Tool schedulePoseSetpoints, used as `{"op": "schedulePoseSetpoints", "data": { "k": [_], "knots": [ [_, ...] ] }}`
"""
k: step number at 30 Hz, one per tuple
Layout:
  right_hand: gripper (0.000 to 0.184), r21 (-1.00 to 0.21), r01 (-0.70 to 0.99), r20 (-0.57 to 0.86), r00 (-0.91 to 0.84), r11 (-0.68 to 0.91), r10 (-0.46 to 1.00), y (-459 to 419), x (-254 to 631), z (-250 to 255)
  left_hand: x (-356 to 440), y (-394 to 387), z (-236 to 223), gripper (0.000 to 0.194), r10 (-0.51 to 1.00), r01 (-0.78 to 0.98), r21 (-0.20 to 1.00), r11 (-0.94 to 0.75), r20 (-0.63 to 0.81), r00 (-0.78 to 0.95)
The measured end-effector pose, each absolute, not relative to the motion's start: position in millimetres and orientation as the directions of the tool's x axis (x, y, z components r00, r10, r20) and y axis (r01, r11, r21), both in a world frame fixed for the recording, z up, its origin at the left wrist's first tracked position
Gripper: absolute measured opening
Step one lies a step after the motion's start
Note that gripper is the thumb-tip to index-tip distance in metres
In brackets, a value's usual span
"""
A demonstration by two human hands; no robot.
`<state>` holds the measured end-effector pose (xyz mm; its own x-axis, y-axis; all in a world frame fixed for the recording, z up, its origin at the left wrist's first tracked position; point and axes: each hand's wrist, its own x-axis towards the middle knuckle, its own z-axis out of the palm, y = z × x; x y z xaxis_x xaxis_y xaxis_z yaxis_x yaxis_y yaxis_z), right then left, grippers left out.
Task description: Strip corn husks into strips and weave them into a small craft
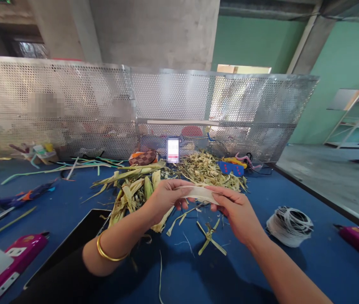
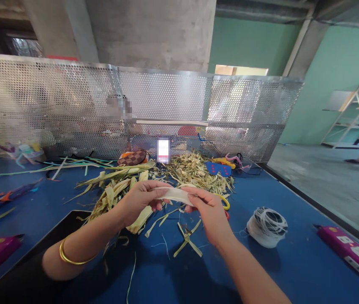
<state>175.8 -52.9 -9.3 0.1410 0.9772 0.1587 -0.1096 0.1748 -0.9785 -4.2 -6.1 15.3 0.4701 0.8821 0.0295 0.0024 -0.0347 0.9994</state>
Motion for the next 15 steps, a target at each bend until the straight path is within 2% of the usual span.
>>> {"op": "schedulePoseSetpoints", "data": {
  "k": [2, 5, 11, 15],
  "knots": [
    [0.025, -0.975, -0.148, 0.149, 0.126, 0.167, 0.981, -53.1, 176.3, -9.2, -8.6, -4.0, 17.2, 0.021, 0.857, -0.015, 1.0, -0.007, 0.014, 0.516],
    [0.019, -0.975, -0.122, 0.171, 0.136, 0.188, 0.976, -53.8, 177.4, -10.7, -12.7, -1.2, 18.5, 0.021, 0.836, -0.041, 0.999, 0.035, -0.007, 0.549],
    [0.018, -0.941, 0.04, 0.339, 0.09, 0.336, 0.937, -57.4, 180.6, -14.2, -14.1, 1.4, 19.6, 0.014, 0.824, -0.069, 0.992, 0.106, -0.049, 0.565],
    [0.022, -0.868, 0.218, 0.469, 0.065, 0.446, 0.881, -61.0, 177.7, -11.2, -10.9, -1.4, 18.7, 0.017, 0.846, -0.027, 0.997, 0.074, -0.049, 0.532]
  ]
}}
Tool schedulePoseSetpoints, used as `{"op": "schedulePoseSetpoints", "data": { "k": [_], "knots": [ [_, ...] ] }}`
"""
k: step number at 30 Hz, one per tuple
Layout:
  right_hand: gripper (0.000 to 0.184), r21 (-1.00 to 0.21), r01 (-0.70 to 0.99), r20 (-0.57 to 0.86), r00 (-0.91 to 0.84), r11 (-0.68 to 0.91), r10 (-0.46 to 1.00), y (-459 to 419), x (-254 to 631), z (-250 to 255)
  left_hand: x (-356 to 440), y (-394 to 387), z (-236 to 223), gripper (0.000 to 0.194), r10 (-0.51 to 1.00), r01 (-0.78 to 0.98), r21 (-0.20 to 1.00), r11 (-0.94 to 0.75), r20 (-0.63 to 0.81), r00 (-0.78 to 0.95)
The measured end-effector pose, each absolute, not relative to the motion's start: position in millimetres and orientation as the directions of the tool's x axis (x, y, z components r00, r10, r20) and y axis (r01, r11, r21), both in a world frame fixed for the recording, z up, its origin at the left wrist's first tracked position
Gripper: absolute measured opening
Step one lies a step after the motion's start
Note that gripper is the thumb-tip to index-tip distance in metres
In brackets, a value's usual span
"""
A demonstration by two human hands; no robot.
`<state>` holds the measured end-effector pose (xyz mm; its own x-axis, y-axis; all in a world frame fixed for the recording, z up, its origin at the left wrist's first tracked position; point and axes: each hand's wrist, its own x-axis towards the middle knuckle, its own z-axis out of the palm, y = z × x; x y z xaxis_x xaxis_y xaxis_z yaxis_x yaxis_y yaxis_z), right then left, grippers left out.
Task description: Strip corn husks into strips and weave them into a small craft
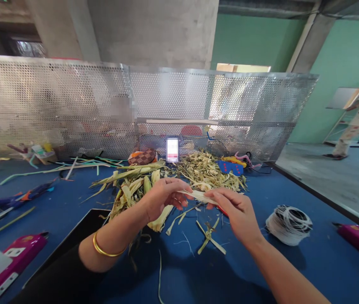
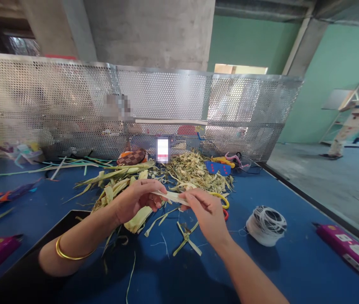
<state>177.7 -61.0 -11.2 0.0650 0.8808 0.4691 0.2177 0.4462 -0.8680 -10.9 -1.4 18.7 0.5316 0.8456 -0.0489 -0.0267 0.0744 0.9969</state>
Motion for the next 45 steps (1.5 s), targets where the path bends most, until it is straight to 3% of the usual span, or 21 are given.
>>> {"op": "schedulePoseSetpoints", "data": {
  "k": [6, 12, 16, 23, 26, 29, 32, 33, 35, 36, 45],
  "knots": [
    [0.018, -0.699, 0.471, 0.609, -0.002, 0.538, 0.793, -61.3, 171.9, -14.0, -2.0, -6.3, 15.7, 0.011, 0.951, 0.107, 0.994, -0.003, -0.03, 0.307],
    [0.025, -0.896, 0.31, 0.389, 0.203, 0.318, 0.899, -58.4, 171.8, -12.7, -1.4, -9.4, 18.3, 0.01, 0.95, 0.119, 0.991, -0.057, 0.018, 0.311],
    [0.022, -0.946, 0.189, 0.307, 0.251, 0.265, 0.918, -54.6, 176.0, -10.6, -7.5, -4.2, 17.5, 0.013, 0.921, 0.191, 0.979, -0.076, -0.004, 0.388],
    [0.013, -0.858, 0.375, 0.39, 0.03, 0.351, 0.92, -54.6, 174.2, -13.9, -6.9, -5.2, 20.4, 0.021, 0.86, 0.353, 0.832, -0.427, 0.254, 0.443],
    [0.012, -0.828, 0.408, 0.397, -0.058, 0.385, 0.916, -56.6, 168.3, -15.4, 1.0, -9.9, 9.9, 0.019, 0.804, 0.338, 0.858, -0.386, 0.133, 0.579],
    [0.014, -0.801, 0.454, 0.425, -0.028, 0.39, 0.905, -52.4, 176.5, -15.7, 5.0, -8.7, -1.5, 0.022, 0.838, 0.272, 0.947, -0.169, -0.008, 0.546],
    [0.018, -0.68, 0.675, 0.436, 0.061, 0.284, 0.898, -39.2, 204.5, -18.7, 3.7, -4.5, -4.0, 0.021, 0.874, 0.218, 0.976, -0.014, -0.094, 0.476],
    [0.019, -0.564, 0.797, 0.406, 0.04, 0.216, 0.913, -33.9, 215.6, -21.1, 2.8, -3.5, -3.0, 0.02, 0.88, 0.208, 0.978, 0.016, -0.113, 0.461],
    [0.032, -0.198, 0.98, 0.225, 0.014, 0.032, 0.974, -24.0, 235.0, -28.3, 1.3, -2.5, -0.5, 0.018, 0.883, 0.18, 0.981, 0.078, -0.152, 0.444],
    [0.035, -0.141, 0.99, 0.179, 0.01, 0.016, 0.984, -20.0, 241.9, -32.6, 0.9, -2.4, 0.4, 0.016, 0.882, 0.163, 0.98, 0.109, -0.172, 0.44],
    [0.047, 0.01, 1.0, 0.073, -0.019, 0.019, 0.997, -7.3, 250.5, -52.9, 0.9, 2.1, -6.0, 0.01, 0.886, 0.073, 0.974, 0.213, -0.224, 0.406]
  ]
}}
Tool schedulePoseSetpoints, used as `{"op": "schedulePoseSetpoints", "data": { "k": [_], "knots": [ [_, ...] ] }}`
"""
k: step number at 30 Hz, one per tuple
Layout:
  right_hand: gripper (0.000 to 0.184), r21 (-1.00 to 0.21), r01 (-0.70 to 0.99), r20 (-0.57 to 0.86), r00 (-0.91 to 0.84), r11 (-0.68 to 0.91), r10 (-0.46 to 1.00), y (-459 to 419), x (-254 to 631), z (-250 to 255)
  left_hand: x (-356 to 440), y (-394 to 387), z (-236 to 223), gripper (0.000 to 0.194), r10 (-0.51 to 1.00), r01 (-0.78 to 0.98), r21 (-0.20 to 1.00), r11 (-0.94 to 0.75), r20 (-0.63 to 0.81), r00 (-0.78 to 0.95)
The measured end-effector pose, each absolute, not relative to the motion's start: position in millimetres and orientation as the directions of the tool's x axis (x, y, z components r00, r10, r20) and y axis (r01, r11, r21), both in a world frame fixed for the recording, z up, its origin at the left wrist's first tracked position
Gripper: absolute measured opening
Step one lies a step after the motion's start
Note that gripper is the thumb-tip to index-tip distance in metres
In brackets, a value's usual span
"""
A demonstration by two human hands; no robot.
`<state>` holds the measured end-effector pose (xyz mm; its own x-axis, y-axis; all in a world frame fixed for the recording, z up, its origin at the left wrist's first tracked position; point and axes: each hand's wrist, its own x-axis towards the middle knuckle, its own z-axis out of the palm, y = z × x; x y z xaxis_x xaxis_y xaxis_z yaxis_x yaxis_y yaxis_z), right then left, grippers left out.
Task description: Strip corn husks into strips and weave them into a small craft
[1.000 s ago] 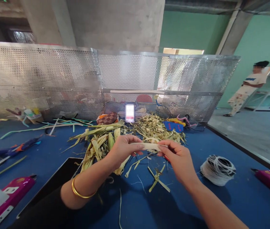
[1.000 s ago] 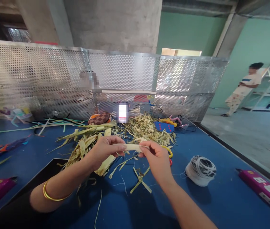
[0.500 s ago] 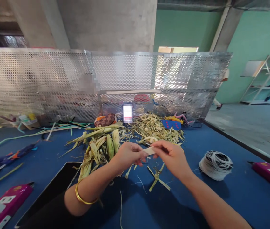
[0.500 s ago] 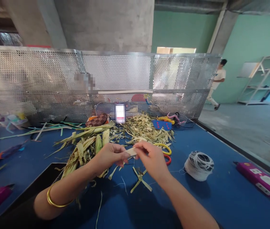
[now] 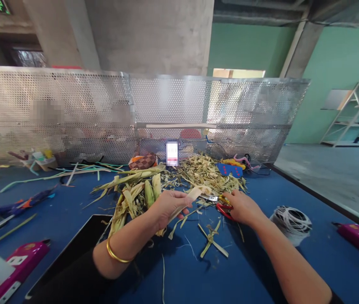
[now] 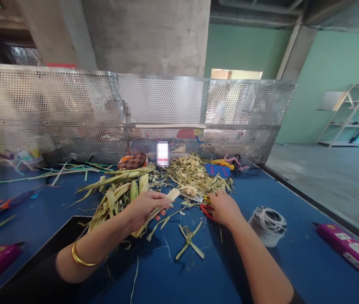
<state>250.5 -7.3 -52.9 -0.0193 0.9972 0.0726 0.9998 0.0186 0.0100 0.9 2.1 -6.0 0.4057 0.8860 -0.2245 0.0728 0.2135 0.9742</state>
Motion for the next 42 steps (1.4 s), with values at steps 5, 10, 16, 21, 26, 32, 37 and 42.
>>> {"op": "schedulePoseSetpoints", "data": {
  "k": [5, 10, 16, 21, 26, 32, 37, 42],
  "knots": [
    [0.059, 0.029, 0.999, 0.066, -0.024, 0.022, 0.998, -4.1, 255.1, -51.8, -0.6, 4.1, -4.1, 0.018, 0.903, 0.047, 0.976, 0.212, -0.214, 0.372],
    [0.07, 0.016, 1.0, 0.111, -0.021, 0.019, 0.994, -7.5, 263.5, -47.3, -2.1, 8.1, -4.5, 0.017, 0.938, 0.016, 0.984, 0.177, -0.173, 0.299],
    [0.057, -0.05, 0.998, 0.143, -0.018, 0.025, 0.99, -5.0, 268.6, -53.7, -7.7, 11.7, -5.1, 0.016, 0.954, 0.278, 0.916, -0.289, 0.25, 0.168],
    [0.028, -0.196, 0.97, 0.305, -0.082, 0.147, 0.949, -12.2, 244.9, -38.1, -9.4, 0.0, 0.8, 0.014, 0.816, 0.428, 0.697, -0.575, 0.527, 0.238],
    [0.029, -0.453, 0.716, 0.689, -0.096, 0.531, 0.718, -42.4, 198.3, -14.5, -4.0, -16.0, 1.0, 0.021, 0.705, 0.528, 0.488, -0.695, 0.609, 0.365],
    [0.017, -0.321, 0.741, 0.782, -0.144, 0.59, 0.606, -55.7, 178.5, -17.2, 0.9, -21.9, -4.4, 0.025, 0.644, 0.555, 0.381, -0.739, 0.639, 0.42],
    [0.018, -0.318, 0.745, 0.741, -0.19, 0.586, 0.644, -51.9, 182.6, -19.8, 1.8, -17.1, -7.3, 0.022, 0.662, 0.532, 0.408, -0.742, 0.573, 0.484],
    [0.018, -0.287, 0.759, 0.699, -0.252, 0.585, 0.669, -51.7, 182.6, -18.7, 1.4, -14.3, -5.4, 0.016, 0.684, 0.538, 0.424, -0.729, 0.488, 0.542]
  ]
}}
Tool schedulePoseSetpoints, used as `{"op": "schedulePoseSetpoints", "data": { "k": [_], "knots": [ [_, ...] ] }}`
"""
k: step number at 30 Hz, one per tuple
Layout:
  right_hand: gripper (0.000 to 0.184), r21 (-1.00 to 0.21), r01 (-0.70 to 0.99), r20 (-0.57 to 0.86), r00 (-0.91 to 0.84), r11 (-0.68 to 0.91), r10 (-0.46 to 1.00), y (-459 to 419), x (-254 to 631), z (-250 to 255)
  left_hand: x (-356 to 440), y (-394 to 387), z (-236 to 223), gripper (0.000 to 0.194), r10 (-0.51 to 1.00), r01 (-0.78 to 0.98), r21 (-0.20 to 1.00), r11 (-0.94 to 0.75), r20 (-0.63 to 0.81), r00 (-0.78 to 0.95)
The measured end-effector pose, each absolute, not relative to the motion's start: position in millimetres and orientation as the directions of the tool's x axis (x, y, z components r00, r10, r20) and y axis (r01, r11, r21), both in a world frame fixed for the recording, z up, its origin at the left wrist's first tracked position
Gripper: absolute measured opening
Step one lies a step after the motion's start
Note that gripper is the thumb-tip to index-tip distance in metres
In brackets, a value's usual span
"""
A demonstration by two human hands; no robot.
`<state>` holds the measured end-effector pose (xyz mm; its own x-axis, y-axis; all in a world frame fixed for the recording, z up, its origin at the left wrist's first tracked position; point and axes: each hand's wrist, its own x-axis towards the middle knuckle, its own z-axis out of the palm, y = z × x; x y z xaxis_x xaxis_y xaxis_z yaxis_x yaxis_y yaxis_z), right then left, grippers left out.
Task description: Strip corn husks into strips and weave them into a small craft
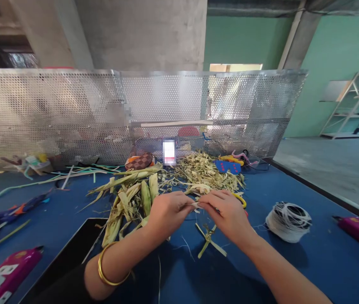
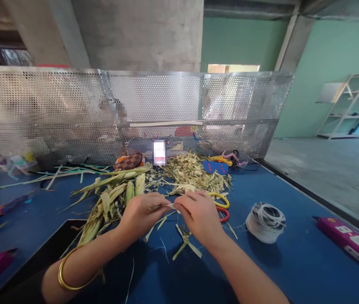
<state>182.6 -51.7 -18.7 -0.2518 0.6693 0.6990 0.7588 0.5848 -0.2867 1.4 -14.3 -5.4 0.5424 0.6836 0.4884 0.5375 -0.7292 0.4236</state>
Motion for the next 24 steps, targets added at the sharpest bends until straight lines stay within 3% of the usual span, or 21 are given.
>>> {"op": "schedulePoseSetpoints", "data": {
  "k": [4, 10, 16, 18, 21, 24],
  "knots": [
    [0.02, -0.385, 0.75, 0.638, -0.204, 0.538, 0.742, -50.2, 189.8, -14.6, -1.5, -11.2, 4.4, 0.011, 0.744, 0.587, 0.457, -0.668, 0.389, 0.543],
    [0.02, -0.647, 0.652, 0.57, 0.068, 0.396, 0.819, -45.5, 205.2, -9.7, -23.4, 20.6, 14.1, 0.015, 0.849, 0.487, 0.71, -0.508, 0.316, 0.424],
    [0.022, -0.876, 0.402, 0.442, 0.445, 0.267, 0.779, -37.5, 207.9, -15.3, -33.6, 37.1, 12.8, 0.022, 0.867, 0.295, 0.859, -0.418, 0.475, -0.153],
    [0.023, -0.902, 0.326, 0.416, 0.48, 0.283, 0.773, -36.7, 203.9, -16.6, -20.6, 24.9, 11.5, 0.022, 0.907, 0.165, 0.908, -0.384, 0.405, -0.117],
    [0.024, -0.912, 0.286, 0.399, 0.46, 0.294, 0.793, -38.3, 194.7, -17.2, 10.1, 0.9, 8.9, 0.024, 0.965, -0.028, 0.975, -0.219, 0.221, 0.138],
    [0.023, -0.921, 0.242, 0.381, 0.389, 0.306, 0.839, -41.7, 186.0, -17.5, 38.5, -12.5, 6.3, 0.024, 0.952, -0.142, 0.986, -0.09, 0.127, 0.279]
  ]
}}
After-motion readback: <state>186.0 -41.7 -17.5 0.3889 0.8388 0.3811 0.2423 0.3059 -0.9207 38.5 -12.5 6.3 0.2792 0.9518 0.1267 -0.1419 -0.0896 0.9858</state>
